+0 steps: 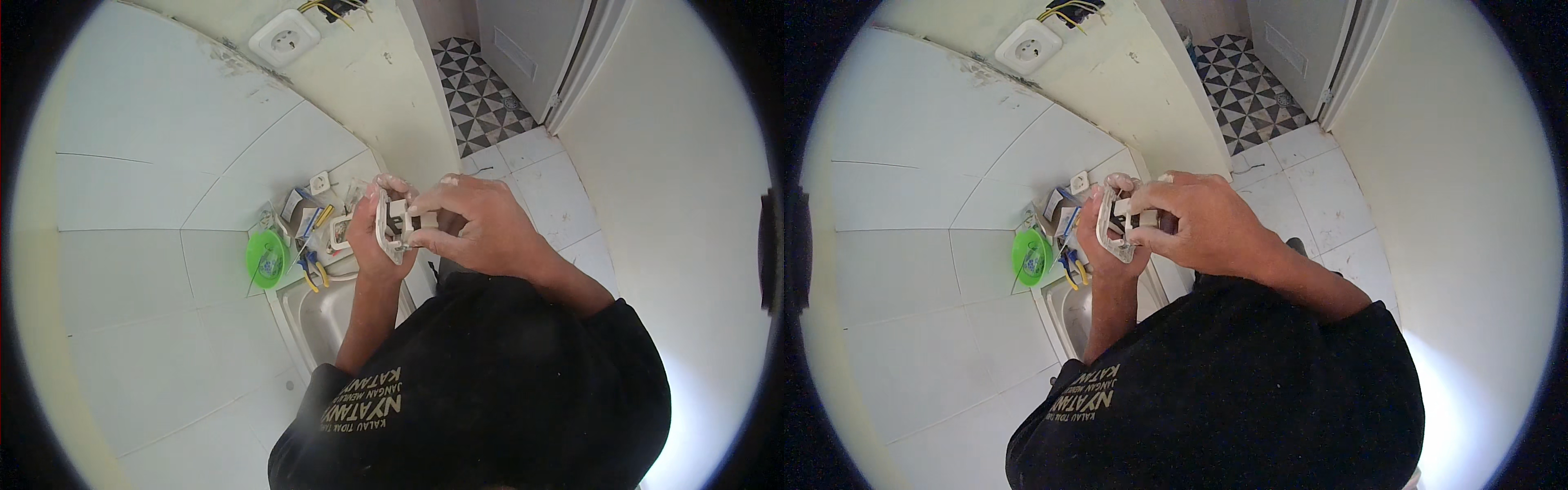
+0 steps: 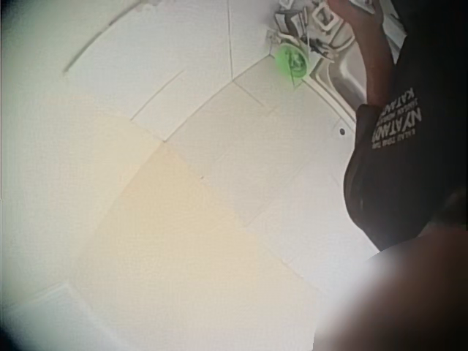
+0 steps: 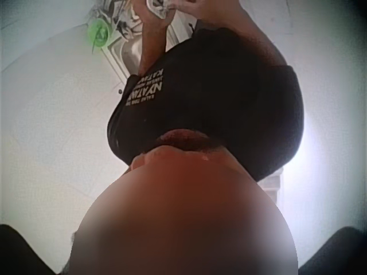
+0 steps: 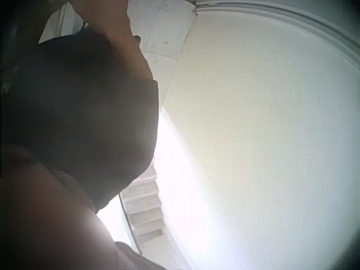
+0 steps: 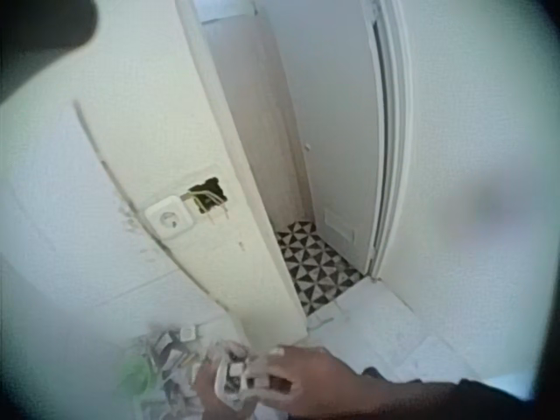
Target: The recorder is seen repairing and installing components into electrical sockets on a wall.
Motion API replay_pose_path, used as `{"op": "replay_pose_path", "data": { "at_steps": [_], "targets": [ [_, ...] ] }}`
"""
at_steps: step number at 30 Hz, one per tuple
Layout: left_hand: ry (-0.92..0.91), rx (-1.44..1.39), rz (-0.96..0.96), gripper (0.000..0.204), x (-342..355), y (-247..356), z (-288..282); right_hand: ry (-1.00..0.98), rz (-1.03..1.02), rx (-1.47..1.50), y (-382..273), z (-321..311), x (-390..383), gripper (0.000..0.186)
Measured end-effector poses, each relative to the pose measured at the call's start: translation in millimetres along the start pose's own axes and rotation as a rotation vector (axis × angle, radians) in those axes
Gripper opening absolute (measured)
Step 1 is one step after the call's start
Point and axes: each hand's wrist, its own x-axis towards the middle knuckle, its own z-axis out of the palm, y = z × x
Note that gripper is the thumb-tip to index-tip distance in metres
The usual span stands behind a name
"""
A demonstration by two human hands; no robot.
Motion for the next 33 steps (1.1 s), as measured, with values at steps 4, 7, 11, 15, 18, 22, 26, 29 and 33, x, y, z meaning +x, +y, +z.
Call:
{"op": "replay_pose_path", "data": {
  "at_steps": [4,7,11,15,18,22,26,29,33],
  "targets": [
    [-0.075,-0.072,-0.05,0.035,-0.2,1.2,-1.8,0.046,-0.074,-0.064,-1.2,1.8,-5.1,0.023],
    [0.02,-0.026,-0.074,0.033,-1.5,0.2,1.8,0.019,-0.025,-0.043,-4.6,-3.4,-5.8,0.024],
    [0.012,-0.12,-0.181,0.031,-2.5,-3.7,2.0,0.028,-0.136,-0.101,5.2,-4.1,-5.0,0.026],
    [0.104,-0.294,-0.361,0.033,-5.6,-7.0,9.2,0.045,-0.134,-0.078,12.3,-0.5,-5.9,0.026],
    [0.185,-0.255,-0.465,0.036,-6.1,-0.6,37.0,0.114,-0.11,-0.127,12.4,0.1,-8.1,0.029],
    [0.08,-0.357,-0.464,0.037,-7.9,-3.1,18.6,0.044,-0.132,-0.173,10.5,-1.8,-10.2,0.047],
    [0.061,-0.28,-0.456,0.037,-11.0,-5.4,12.1,-0.037,-0.09,-0.199,8.6,-6.3,-6.4,0.051],
    [0.065,-0.273,-0.493,0.038,-12.0,-2.7,19.4,-0.096,-0.091,-0.234,3.7,-13.5,-5.7,0.048],
    [0.036,-0.42,-0.574,0.042,-9.7,-1.9,20.9,-0.13,-0.075,-0.224,6.3,-6.8,-7.4,0.045]
  ]
}}
